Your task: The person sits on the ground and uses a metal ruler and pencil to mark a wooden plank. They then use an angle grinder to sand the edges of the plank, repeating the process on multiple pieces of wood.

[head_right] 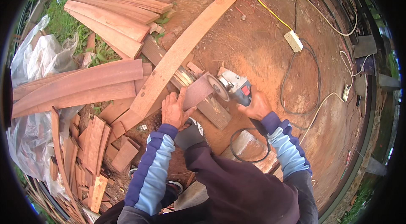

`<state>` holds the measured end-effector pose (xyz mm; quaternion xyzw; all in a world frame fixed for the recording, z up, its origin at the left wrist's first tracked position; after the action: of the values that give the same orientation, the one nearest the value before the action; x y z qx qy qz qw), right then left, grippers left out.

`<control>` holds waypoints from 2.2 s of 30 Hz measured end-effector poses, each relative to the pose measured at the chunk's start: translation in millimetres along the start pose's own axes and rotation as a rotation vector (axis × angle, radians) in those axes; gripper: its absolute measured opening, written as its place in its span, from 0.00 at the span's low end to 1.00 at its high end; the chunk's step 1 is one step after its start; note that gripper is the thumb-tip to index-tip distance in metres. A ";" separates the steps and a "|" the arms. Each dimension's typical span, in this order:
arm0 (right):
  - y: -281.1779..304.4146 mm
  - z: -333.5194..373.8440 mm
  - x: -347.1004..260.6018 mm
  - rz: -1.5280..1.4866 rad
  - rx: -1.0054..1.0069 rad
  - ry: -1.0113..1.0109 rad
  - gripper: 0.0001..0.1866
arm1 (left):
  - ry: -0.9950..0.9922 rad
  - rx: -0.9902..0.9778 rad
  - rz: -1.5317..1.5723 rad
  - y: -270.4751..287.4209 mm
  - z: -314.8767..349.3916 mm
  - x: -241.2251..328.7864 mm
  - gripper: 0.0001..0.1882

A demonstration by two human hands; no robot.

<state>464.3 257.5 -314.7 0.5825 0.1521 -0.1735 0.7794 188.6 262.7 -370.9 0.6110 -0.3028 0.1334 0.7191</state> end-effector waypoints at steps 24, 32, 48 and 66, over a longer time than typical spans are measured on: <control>-1.1 -1.9 -1.1 0.037 -0.003 -0.018 0.30 | 0.026 -0.015 0.012 0.0 -1.0 -0.6 0.42; 0.7 -4.4 -7.4 0.019 -0.005 -0.006 0.31 | 0.013 0.012 0.014 -0.3 0.2 -2.0 0.42; -0.8 -5.4 -3.0 -0.003 0.001 -0.006 0.31 | 0.003 0.019 0.012 -0.3 -0.2 -0.5 0.42; 1.7 -10.8 -10.0 0.018 0.001 -0.014 0.29 | 0.029 -0.036 0.023 4.0 -1.0 3.1 0.40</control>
<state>455.8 269.3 -311.8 0.5830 0.1413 -0.1709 0.7816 189.1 264.0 -365.9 0.5923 -0.3018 0.1452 0.7328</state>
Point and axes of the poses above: each hand's wrist, its own z-axis away from the middle knuckle, its own y-axis out of the back of the hand, x = y × z, the point moved 6 cm from there along -z, towards the middle knuckle, and after that the axes turned 4 degrees about z, right-handed, at the moved point
